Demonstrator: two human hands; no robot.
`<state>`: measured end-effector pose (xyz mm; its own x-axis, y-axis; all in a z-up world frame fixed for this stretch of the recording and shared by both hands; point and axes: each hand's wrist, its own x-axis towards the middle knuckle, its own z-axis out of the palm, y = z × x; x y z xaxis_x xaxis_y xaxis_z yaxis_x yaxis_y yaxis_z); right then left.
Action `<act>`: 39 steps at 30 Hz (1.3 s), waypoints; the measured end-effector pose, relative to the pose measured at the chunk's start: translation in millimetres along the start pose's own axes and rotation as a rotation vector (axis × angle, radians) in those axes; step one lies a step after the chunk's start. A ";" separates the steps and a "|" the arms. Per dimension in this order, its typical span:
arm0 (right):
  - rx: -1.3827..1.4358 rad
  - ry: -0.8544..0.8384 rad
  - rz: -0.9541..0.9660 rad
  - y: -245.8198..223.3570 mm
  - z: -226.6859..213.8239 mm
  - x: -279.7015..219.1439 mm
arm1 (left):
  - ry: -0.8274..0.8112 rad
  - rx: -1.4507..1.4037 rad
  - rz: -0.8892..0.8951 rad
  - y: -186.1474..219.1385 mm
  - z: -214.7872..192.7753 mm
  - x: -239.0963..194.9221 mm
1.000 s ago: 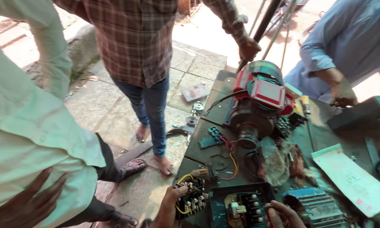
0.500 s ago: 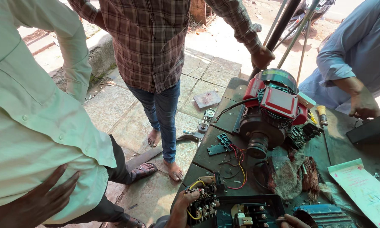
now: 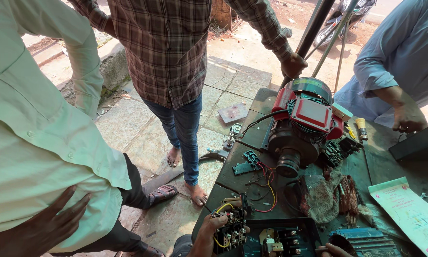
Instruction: The person cleans the internal contacts of a disassembled electrical component using a toothbrush and a liquid solvent. They pour the liquid onto the brush and scrub the terminals and housing, then place the cleaned parts on the workbench.
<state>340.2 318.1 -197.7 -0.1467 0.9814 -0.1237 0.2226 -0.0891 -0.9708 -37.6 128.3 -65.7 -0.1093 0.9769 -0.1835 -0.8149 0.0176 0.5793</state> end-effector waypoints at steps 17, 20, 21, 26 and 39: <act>0.007 -0.103 -0.129 -41.9 21.1 -11.4 | 0.047 0.046 -0.018 11.0 -0.5 -18.9; 0.034 -0.183 -0.273 -42.9 26.2 -13.2 | 0.017 0.030 0.002 12.2 -3.6 -19.9; 0.030 -0.213 -0.334 -41.3 25.2 -16.0 | 0.033 0.023 -0.014 13.4 -4.5 -20.5; 0.006 -0.158 -0.378 -66.6 37.4 -28.2 | 0.062 -0.015 -0.039 21.4 -2.2 -23.2; -0.005 0.486 -0.351 -184.1 67.4 -193.8 | -0.148 -0.019 -0.152 37.0 -7.3 -27.4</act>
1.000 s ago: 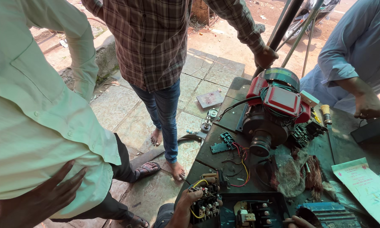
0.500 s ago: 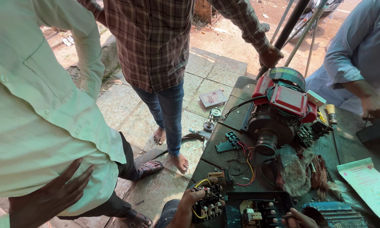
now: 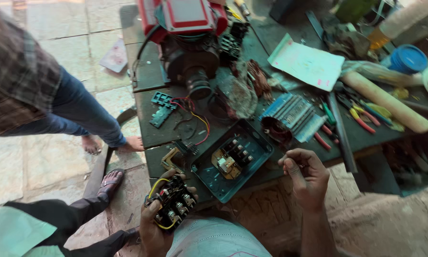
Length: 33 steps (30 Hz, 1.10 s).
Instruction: The person cleans the internal contacts of a disassembled electrical component using a toothbrush and a liquid solvent. They pour the liquid onto the brush and scrub the terminals and housing, then place the cleaned parts on the workbench.
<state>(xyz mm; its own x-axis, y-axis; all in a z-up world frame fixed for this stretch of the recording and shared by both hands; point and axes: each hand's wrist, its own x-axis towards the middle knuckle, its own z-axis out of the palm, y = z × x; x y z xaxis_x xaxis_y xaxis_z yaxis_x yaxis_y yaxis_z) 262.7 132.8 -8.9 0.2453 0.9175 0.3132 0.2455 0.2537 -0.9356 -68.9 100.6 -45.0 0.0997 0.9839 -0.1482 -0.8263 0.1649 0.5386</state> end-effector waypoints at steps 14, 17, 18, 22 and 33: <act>-0.361 0.177 0.449 5.4 -35.3 -65.4 | -0.089 -0.029 -0.215 25.7 1.2 -24.4; -0.416 0.119 0.520 34.5 -43.3 -44.8 | -0.101 -0.085 -0.136 11.3 -8.3 -17.4; -0.459 0.084 0.527 45.1 -44.6 -36.4 | -0.105 -0.074 -0.130 5.6 -13.4 -8.8; -0.226 -0.082 0.469 77.5 -55.5 2.0 | -0.085 -0.071 -0.095 -36.4 -19.8 14.2; -0.492 -0.215 0.331 98.2 -202.7 44.6 | -0.065 -0.108 -0.196 -205.7 82.4 26.0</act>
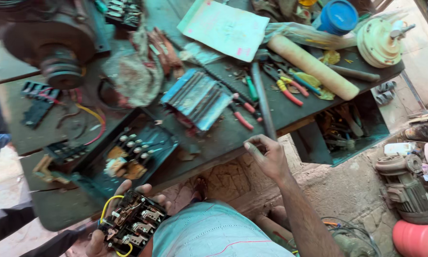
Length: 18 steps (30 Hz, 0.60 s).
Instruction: The person cleans the internal contacts of a disassembled electrical component using a toothbrush and a liquid solvent. They pour the liquid onto the brush and scrub the terminals and housing, then place the cleaned parts on the workbench.
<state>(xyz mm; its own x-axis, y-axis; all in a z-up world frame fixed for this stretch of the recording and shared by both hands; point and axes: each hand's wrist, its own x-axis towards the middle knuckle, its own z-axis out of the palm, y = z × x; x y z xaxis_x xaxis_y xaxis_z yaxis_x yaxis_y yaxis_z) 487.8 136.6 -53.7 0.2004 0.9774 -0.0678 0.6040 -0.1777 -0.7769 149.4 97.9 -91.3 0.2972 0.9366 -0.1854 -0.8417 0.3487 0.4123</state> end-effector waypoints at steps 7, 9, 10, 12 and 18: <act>0.376 -0.341 -0.017 3.3 -16.7 -20.8 | 0.013 0.060 0.081 -33.1 40.7 -5.2; 0.558 -0.566 -0.043 -3.2 -9.1 -37.7 | 0.026 0.124 0.077 -41.4 53.6 -16.3; 0.606 -0.633 -0.124 -7.0 -7.4 -39.6 | 0.013 0.154 0.085 -44.3 61.6 -16.0; 0.702 -0.756 -0.289 -14.5 -2.6 -41.8 | -0.008 0.267 0.075 -44.5 78.3 -16.7; 0.785 -0.946 -0.040 -9.8 24.4 -43.1 | -0.087 0.506 0.119 -36.2 94.9 -12.8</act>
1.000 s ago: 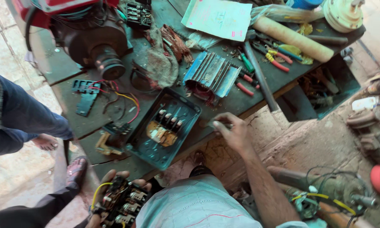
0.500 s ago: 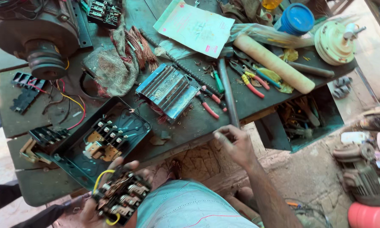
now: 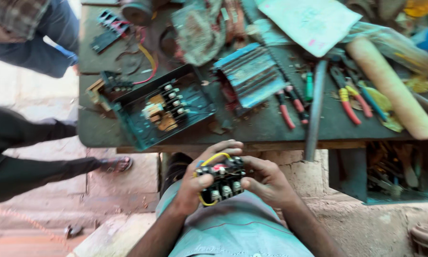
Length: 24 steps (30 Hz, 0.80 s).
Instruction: The person cleans the internal contacts of a disassembled electrical component using a toothbrush and a liquid solvent. They pour the liquid onto the brush and scrub the terminals and housing, then place the cleaned parts on the workbench.
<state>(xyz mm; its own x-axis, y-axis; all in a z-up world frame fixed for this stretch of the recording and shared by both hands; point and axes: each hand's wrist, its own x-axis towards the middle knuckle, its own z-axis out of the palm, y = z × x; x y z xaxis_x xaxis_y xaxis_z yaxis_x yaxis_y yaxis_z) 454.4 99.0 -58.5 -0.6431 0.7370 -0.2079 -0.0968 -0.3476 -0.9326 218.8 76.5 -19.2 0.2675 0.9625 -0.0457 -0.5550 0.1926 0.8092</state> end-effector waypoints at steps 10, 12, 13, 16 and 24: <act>0.091 0.153 0.004 51.9 -7.7 15.0 | -0.126 0.361 0.025 35.9 -52.7 -0.6; 0.194 0.177 -0.055 55.1 -10.1 20.2 | -0.008 0.704 0.208 49.0 -78.0 -8.2; 0.209 0.226 -0.064 55.5 -12.8 22.6 | 0.052 0.876 0.297 55.0 -93.0 -12.9; 0.225 0.371 -0.097 61.5 -14.9 25.6 | 0.180 1.564 0.548 64.5 -141.2 -14.1; 0.251 0.533 -0.140 69.4 -3.5 30.5 | 0.077 1.774 0.766 36.3 -198.9 3.9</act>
<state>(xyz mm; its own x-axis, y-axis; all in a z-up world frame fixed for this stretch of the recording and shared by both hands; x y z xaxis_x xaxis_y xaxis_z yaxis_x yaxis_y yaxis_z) 430.8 99.3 -130.6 -0.1484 0.9521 -0.2674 -0.3707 -0.3043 -0.8775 43.0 125.2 -106.5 0.3356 0.7498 0.5703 0.8022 -0.5448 0.2442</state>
